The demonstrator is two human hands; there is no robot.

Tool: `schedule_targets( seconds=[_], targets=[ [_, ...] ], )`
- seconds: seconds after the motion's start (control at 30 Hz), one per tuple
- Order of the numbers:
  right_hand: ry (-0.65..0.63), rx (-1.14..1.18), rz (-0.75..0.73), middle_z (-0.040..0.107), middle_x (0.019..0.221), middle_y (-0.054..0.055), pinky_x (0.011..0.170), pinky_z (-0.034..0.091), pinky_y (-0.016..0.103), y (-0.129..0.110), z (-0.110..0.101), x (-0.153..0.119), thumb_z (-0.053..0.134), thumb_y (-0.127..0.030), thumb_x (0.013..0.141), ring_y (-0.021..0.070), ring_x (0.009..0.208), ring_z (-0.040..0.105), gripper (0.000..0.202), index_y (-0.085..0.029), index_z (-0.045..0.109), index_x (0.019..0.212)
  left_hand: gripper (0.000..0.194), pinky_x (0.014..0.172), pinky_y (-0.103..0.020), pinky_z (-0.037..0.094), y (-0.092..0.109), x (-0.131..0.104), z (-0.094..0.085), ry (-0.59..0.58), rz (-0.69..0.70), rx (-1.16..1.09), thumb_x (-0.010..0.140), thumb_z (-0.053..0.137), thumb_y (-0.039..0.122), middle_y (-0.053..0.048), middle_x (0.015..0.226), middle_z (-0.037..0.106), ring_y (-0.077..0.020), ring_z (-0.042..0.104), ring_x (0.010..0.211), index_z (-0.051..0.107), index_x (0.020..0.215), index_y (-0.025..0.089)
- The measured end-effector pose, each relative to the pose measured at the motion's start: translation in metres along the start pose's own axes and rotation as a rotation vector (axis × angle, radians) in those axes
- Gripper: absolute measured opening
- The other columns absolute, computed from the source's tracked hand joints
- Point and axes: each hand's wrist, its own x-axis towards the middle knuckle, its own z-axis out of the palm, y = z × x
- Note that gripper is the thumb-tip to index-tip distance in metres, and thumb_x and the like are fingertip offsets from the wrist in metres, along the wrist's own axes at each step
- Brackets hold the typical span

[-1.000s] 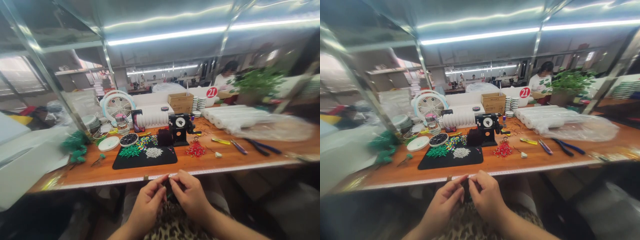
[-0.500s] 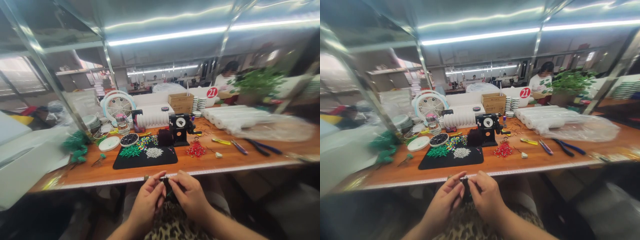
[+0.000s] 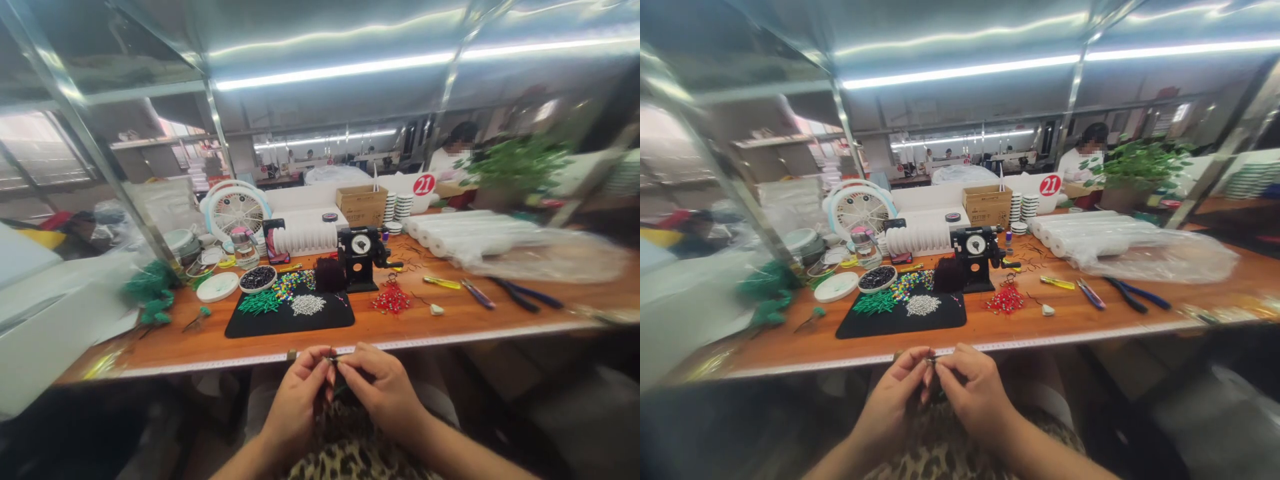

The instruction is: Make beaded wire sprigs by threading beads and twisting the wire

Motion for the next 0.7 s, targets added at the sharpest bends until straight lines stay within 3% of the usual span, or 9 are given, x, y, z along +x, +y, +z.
schedule_targets(
  seconds=[0.13, 0.3, 0.53, 0.6, 0.7],
  targets=[
    [0.011, -0.019, 0.027, 0.05, 0.061, 0.001, 0.055, 0.033, 0.026, 0.002, 0.0, 0.0, 0.05, -0.024, 0.087, 0.0158, 0.057, 0.047, 0.029, -0.017, 0.062, 0.061, 0.038, 0.045, -0.014, 0.021, 0.002, -0.001, 0.005, -0.007, -0.001, 0.013, 0.074, 0.071, 0.038, 0.006, 0.061, 0.043, -0.0018, 0.033, 0.048, 0.047, 0.094, 0.018],
    [-0.013, -0.035, 0.026, 0.051, 0.063, 0.001, 0.055, 0.031, 0.027, 0.004, 0.0, 0.001, 0.048, -0.025, 0.087, 0.0159, 0.058, 0.047, 0.032, -0.017, 0.057, 0.057, 0.036, 0.051, -0.016, 0.029, 0.001, 0.002, 0.013, 0.083, 0.168, 0.185, 0.076, 0.068, 0.043, 0.004, 0.067, 0.046, -0.0043, 0.038, 0.056, 0.045, 0.086, 0.017],
    [0.022, -0.104, -0.049, 0.05, 0.064, 0.002, 0.057, 0.034, 0.027, 0.007, 0.002, -0.002, 0.046, -0.022, 0.09, 0.0169, 0.059, 0.047, 0.028, -0.015, 0.063, 0.068, 0.029, 0.061, -0.02, 0.037, -0.005, 0.004, 0.006, 0.186, 0.329, 0.408, 0.079, 0.064, 0.042, -0.001, 0.075, 0.052, -0.0093, 0.047, 0.067, 0.05, 0.082, 0.016],
    [0.036, -0.138, -0.092, 0.051, 0.066, 0.004, 0.058, 0.035, 0.028, 0.008, 0.003, -0.003, 0.045, -0.021, 0.091, 0.0176, 0.06, 0.048, 0.028, -0.014, 0.063, 0.071, 0.033, 0.062, -0.019, 0.038, -0.002, 0.002, 0.009, 0.169, 0.301, 0.364, 0.077, 0.066, 0.044, 0.0, 0.075, 0.052, -0.0088, 0.047, 0.068, 0.049, 0.083, 0.016],
    [0.053, -0.176, -0.151, 0.051, 0.067, 0.005, 0.058, 0.035, 0.028, 0.011, 0.006, -0.003, 0.044, -0.018, 0.092, 0.0182, 0.061, 0.048, 0.028, -0.013, 0.063, 0.072, 0.046, 0.053, -0.016, 0.032, 0.003, 0.0, 0.016, 0.1, 0.114, 0.143, 0.069, 0.07, 0.051, 0.004, 0.066, 0.046, -0.0062, 0.041, 0.056, 0.043, 0.089, 0.019]
  ],
)
